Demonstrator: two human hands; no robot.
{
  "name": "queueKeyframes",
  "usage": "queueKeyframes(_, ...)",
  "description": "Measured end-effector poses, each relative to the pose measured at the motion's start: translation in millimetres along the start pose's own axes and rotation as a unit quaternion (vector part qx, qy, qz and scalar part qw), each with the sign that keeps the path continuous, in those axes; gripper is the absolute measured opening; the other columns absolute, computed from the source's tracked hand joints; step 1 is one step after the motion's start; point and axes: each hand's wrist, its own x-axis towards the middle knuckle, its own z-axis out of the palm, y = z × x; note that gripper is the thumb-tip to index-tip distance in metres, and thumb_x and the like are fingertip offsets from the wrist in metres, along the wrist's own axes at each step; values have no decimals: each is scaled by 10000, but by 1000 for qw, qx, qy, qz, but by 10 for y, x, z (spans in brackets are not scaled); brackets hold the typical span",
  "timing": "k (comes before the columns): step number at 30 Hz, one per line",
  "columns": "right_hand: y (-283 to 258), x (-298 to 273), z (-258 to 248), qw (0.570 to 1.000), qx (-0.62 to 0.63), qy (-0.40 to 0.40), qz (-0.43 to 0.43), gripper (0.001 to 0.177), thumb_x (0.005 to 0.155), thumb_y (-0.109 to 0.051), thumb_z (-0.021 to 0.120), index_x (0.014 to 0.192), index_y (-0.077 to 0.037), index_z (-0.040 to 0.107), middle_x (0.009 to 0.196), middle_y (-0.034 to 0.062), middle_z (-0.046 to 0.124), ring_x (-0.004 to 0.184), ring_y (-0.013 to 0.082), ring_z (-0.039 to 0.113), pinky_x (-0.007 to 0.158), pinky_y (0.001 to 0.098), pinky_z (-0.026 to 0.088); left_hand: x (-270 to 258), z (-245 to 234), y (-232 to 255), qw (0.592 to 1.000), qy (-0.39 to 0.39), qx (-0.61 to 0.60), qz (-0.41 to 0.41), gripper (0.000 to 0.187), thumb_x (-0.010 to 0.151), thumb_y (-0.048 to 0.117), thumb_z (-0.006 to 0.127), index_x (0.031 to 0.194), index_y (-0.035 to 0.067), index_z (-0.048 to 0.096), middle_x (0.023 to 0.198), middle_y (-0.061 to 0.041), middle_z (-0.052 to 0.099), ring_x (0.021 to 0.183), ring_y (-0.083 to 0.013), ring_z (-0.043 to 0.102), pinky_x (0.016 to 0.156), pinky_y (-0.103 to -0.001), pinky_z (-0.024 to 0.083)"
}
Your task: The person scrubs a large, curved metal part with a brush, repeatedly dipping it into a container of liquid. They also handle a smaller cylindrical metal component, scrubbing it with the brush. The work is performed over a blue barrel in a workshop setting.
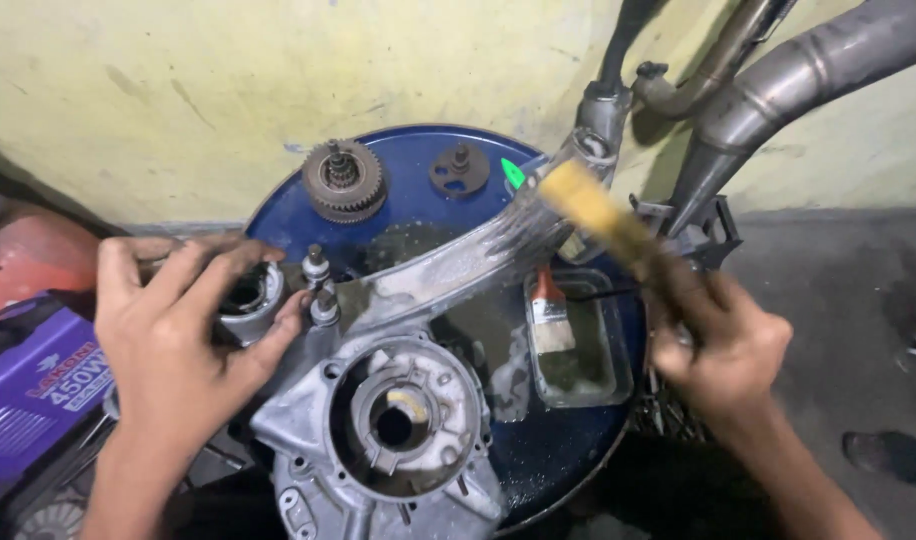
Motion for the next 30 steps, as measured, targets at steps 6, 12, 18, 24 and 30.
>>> queueKeyframes(6,14,38,250,991,-129,-34,-27,600,1126,-365,749,1652,-543,522,904,-81,748,671,70,640,456,273,434,37,16,14,1000,9,-15,-2,329,1027,347,883,1180,59,835,1198,-92,823,964,-327,575,878,-468,403)
queueKeyframes(12,-57,40,482,995,13,-75,-66,593,1032,-303,788,1609,-274,657,961,10,696,635,279,671,495,450,472,59,-13,16,1000,9,-20,4,296,1074,350,835,1206,86,840,1188,-53,816,967,-341,583,912,-471,416)
queueKeyframes(18,157,482,-123,996,-28,-49,-68,458,972,-106,982,1413,-92,861,841,17,753,567,121,550,449,273,443,68,-25,25,999,17,-32,15,269,1101,307,797,1216,66,826,1198,-67,812,993,-279,675,953,-457,412)
queueKeyframes(24,-148,718,-77,988,36,-149,2,593,939,-136,893,1516,-161,758,1170,-14,830,878,143,781,890,330,691,88,-33,44,999,16,-37,13,267,1072,276,823,1201,42,816,1217,-93,804,1014,-304,675,960,-462,423)
queueKeyframes(30,-250,773,-39,984,-80,-127,-97,270,1127,-162,762,1352,-296,827,826,-35,817,512,94,691,375,219,470,75,-49,40,999,4,-31,14,297,1106,316,751,1229,56,823,1197,-85,798,992,-283,682,924,-462,410)
